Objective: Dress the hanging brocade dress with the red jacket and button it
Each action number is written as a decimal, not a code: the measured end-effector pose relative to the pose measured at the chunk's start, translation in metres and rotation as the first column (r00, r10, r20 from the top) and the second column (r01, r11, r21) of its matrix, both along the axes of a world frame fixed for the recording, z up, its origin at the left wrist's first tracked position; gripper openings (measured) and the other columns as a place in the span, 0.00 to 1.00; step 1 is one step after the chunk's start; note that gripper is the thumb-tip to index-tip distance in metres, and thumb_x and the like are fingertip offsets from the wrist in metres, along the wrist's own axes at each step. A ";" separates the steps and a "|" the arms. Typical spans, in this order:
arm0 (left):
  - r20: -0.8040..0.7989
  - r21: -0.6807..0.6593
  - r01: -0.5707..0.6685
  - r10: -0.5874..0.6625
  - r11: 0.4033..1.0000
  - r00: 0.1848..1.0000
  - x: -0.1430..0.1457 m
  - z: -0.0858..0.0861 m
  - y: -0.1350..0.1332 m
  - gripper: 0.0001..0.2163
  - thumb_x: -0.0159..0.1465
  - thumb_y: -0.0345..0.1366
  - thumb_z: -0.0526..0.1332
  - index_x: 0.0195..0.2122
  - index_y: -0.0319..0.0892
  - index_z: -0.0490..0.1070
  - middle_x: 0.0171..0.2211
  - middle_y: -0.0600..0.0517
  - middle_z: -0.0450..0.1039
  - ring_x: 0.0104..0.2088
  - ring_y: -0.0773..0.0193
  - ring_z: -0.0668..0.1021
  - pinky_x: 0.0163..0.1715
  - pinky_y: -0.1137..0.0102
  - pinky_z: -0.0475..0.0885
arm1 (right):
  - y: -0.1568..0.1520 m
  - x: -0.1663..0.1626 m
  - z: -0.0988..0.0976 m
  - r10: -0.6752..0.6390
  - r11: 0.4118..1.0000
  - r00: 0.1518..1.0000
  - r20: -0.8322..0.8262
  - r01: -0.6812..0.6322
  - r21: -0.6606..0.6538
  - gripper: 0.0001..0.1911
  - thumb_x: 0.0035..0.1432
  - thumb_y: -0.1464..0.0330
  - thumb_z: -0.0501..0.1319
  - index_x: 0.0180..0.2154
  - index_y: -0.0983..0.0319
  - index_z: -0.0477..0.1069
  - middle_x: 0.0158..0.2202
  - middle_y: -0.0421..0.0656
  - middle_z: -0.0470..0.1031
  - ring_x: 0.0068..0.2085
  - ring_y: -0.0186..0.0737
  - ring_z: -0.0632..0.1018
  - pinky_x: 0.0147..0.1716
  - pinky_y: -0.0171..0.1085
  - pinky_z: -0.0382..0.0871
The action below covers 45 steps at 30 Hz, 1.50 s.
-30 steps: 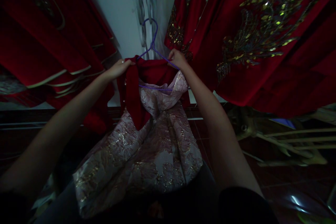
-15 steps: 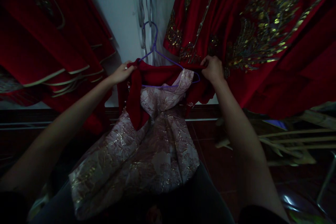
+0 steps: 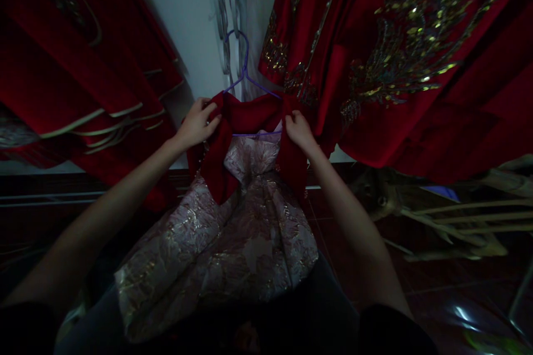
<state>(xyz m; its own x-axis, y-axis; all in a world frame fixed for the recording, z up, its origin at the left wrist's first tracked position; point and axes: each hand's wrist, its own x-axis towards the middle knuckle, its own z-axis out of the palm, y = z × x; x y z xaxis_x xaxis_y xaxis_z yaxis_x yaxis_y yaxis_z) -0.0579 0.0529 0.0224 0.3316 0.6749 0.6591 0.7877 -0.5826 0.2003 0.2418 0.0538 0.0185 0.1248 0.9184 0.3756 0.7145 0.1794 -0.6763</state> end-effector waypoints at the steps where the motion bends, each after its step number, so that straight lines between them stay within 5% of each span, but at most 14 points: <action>1: -0.039 -0.004 -0.008 0.008 1.000 0.999 0.000 0.001 -0.003 0.12 0.63 0.39 0.53 0.44 0.40 0.68 0.50 0.41 0.64 0.53 0.51 0.68 0.55 0.54 0.65 | 0.003 -0.008 -0.005 -0.051 0.998 0.999 0.003 0.051 0.046 0.13 0.59 0.61 0.52 0.41 0.61 0.66 0.33 0.48 0.75 0.38 0.49 0.77 0.40 0.47 0.71; 6: -0.080 0.010 -0.055 0.056 0.998 0.995 -0.007 0.007 -0.013 0.11 0.60 0.38 0.56 0.41 0.40 0.69 0.52 0.41 0.62 0.54 0.48 0.66 0.54 0.52 0.63 | 0.007 -0.015 -0.003 -0.203 0.959 0.973 0.106 0.176 0.220 0.23 0.53 0.61 0.59 0.49 0.63 0.62 0.39 0.51 0.74 0.42 0.54 0.76 0.43 0.52 0.69; 11: 0.090 0.004 -0.129 0.129 0.992 0.988 -0.011 0.015 -0.018 0.07 0.56 0.38 0.60 0.33 0.40 0.68 0.43 0.44 0.68 0.46 0.53 0.71 0.49 0.58 0.67 | 0.020 0.009 0.025 -0.154 0.953 0.959 0.239 0.079 0.294 0.18 0.57 0.64 0.54 0.49 0.61 0.65 0.41 0.50 0.74 0.43 0.52 0.75 0.45 0.52 0.68; 16: 0.204 -0.202 -0.108 0.149 0.973 0.967 0.001 0.031 -0.011 0.06 0.57 0.38 0.57 0.29 0.41 0.67 0.25 0.53 0.67 0.31 0.62 0.72 0.37 0.67 0.68 | 0.052 0.009 0.038 -0.142 0.957 0.961 0.237 0.072 0.282 0.16 0.58 0.63 0.51 0.42 0.66 0.71 0.39 0.54 0.76 0.43 0.51 0.76 0.47 0.49 0.67; 21: 0.413 -0.135 -0.082 0.132 0.987 0.901 -0.005 0.044 0.025 0.08 0.61 0.39 0.54 0.29 0.41 0.66 0.25 0.53 0.66 0.33 0.63 0.71 0.37 0.67 0.67 | 0.074 0.004 0.039 -0.202 0.971 0.977 0.062 0.192 0.139 0.24 0.62 0.57 0.46 0.30 0.65 0.73 0.30 0.56 0.76 0.42 0.55 0.77 0.44 0.49 0.68; 25: 0.524 -0.087 -0.031 0.073 0.996 0.848 -0.024 0.038 0.043 0.11 0.63 0.41 0.52 0.29 0.41 0.66 0.24 0.53 0.64 0.31 0.63 0.71 0.35 0.67 0.68 | 0.073 0.011 0.039 -0.173 0.984 0.984 0.033 0.171 0.060 0.25 0.58 0.50 0.51 0.23 0.62 0.71 0.23 0.49 0.72 0.36 0.51 0.77 0.39 0.46 0.69; 30: 0.258 -0.164 -0.006 0.049 0.986 0.965 -0.029 0.021 0.017 0.06 0.55 0.38 0.59 0.26 0.42 0.66 0.21 0.54 0.65 0.30 0.63 0.71 0.34 0.69 0.67 | 0.061 0.017 0.035 -0.087 0.995 0.994 0.063 0.084 0.054 0.24 0.52 0.47 0.57 0.24 0.62 0.69 0.20 0.43 0.68 0.32 0.46 0.75 0.37 0.43 0.68; 36: -0.042 -0.165 -0.049 0.043 0.985 0.998 -0.020 0.006 -0.009 0.11 0.50 0.32 0.61 0.36 0.43 0.67 0.33 0.50 0.71 0.32 0.58 0.74 0.34 0.66 0.67 | 0.026 0.020 0.000 0.166 0.983 0.985 0.041 -0.168 0.069 0.15 0.47 0.63 0.62 0.37 0.60 0.65 0.31 0.41 0.73 0.31 0.39 0.73 0.35 0.40 0.69; 42: -0.121 -0.105 -0.148 0.135 0.983 0.983 -0.020 -0.004 -0.019 0.09 0.57 0.35 0.57 0.40 0.42 0.67 0.37 0.47 0.72 0.35 0.56 0.76 0.36 0.65 0.69 | -0.027 0.026 -0.019 0.025 0.985 0.999 0.039 -0.031 0.169 0.10 0.55 0.60 0.56 0.38 0.58 0.62 0.28 0.39 0.68 0.28 0.38 0.71 0.33 0.39 0.66; 45: -0.154 -0.113 -0.152 0.133 0.982 0.979 0.001 -0.008 -0.025 0.09 0.60 0.38 0.56 0.40 0.43 0.67 0.38 0.45 0.73 0.36 0.55 0.76 0.37 0.64 0.70 | -0.033 0.000 -0.013 0.098 0.974 0.995 0.011 -0.098 0.202 0.12 0.58 0.56 0.53 0.36 0.57 0.61 0.26 0.38 0.66 0.27 0.37 0.69 0.32 0.38 0.65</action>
<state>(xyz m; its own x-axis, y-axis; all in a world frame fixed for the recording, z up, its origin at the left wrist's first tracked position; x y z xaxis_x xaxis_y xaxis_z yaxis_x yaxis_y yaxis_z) -0.0571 0.0284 0.0143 0.3122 0.7953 0.5196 0.8868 -0.4402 0.1409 0.2417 0.0210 0.0052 0.0381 0.8310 0.5550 0.6872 0.3815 -0.6183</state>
